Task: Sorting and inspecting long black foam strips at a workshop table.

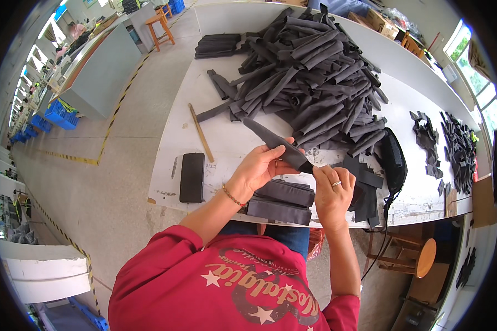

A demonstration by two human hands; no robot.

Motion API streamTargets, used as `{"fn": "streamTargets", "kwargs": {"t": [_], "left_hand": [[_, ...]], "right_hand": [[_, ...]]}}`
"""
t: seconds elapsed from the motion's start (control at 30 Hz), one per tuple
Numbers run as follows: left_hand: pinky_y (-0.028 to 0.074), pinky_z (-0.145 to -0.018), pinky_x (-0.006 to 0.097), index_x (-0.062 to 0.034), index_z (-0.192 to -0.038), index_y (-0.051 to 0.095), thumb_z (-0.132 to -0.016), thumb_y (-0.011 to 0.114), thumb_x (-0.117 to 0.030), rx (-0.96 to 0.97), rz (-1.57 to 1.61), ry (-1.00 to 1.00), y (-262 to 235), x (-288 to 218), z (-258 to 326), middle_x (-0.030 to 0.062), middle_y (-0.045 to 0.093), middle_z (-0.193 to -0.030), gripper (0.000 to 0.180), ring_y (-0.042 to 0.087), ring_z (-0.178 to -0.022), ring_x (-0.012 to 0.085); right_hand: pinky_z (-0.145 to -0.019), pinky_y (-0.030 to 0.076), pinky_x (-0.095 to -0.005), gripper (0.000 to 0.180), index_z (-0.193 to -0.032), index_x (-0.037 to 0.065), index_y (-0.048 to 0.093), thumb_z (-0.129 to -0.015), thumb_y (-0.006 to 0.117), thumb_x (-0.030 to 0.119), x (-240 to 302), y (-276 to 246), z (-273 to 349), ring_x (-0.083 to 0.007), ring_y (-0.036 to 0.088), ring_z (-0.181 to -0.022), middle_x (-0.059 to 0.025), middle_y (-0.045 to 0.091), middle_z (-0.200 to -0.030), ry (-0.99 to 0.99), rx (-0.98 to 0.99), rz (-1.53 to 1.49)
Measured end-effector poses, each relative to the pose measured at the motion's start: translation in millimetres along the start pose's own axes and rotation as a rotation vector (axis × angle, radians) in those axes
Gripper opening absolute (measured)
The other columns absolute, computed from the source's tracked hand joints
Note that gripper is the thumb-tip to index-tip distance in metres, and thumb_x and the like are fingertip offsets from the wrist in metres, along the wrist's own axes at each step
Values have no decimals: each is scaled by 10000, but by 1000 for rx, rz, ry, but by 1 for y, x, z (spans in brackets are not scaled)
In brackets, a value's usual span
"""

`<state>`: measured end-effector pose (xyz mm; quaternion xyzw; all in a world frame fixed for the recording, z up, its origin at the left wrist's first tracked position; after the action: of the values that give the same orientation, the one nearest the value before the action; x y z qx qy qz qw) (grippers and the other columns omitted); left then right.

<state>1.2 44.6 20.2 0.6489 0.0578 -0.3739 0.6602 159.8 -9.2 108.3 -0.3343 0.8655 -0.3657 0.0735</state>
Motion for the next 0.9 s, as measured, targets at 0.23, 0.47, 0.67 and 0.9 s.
{"fn": "streamTargets", "kwargs": {"t": [0.23,0.47,0.67,0.9], "left_hand": [[557,-911,456,-16,-1399,377,-997,476,-114,-27,-99,213,29,2,16,220,555,-1285,426,617,-1112,310],[400,-1063,417,-27,-1332,458,-988,526,-151,130,-85,334,38,6,10,164,621,-1213,372,557,-1201,263],[415,-1045,416,-21,-1160,539,-1002,506,-223,122,-106,355,40,20,6,189,646,-1147,259,578,-1166,278],[461,-984,394,-45,-1087,570,-996,519,-254,57,-49,344,31,10,7,210,634,-1172,233,604,-1115,271]], "right_hand": [[-811,431,-373,375,-1050,53,661,-678,664,10,11,5,1,-217,570,-874,-19,589,-992,37,-66,97],[-809,406,-424,468,-1187,46,540,-745,692,21,28,13,-4,-308,553,-901,-108,581,-1056,228,-123,-80],[-812,423,-460,393,-1074,38,529,-728,716,22,34,34,7,-350,546,-891,-137,567,-1039,251,-113,-198],[-747,457,-431,283,-965,35,566,-734,726,-3,27,23,26,-349,554,-858,-145,571,-970,286,42,-273]]}}
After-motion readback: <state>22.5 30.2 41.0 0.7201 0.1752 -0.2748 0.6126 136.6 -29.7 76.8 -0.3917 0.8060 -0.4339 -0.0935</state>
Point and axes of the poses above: each hand's wrist, its own z-axis away from the middle knuckle, its own y-axis out of the palm, x = y × z, the point moved 6 cm from there along -z, towards the middle knuckle
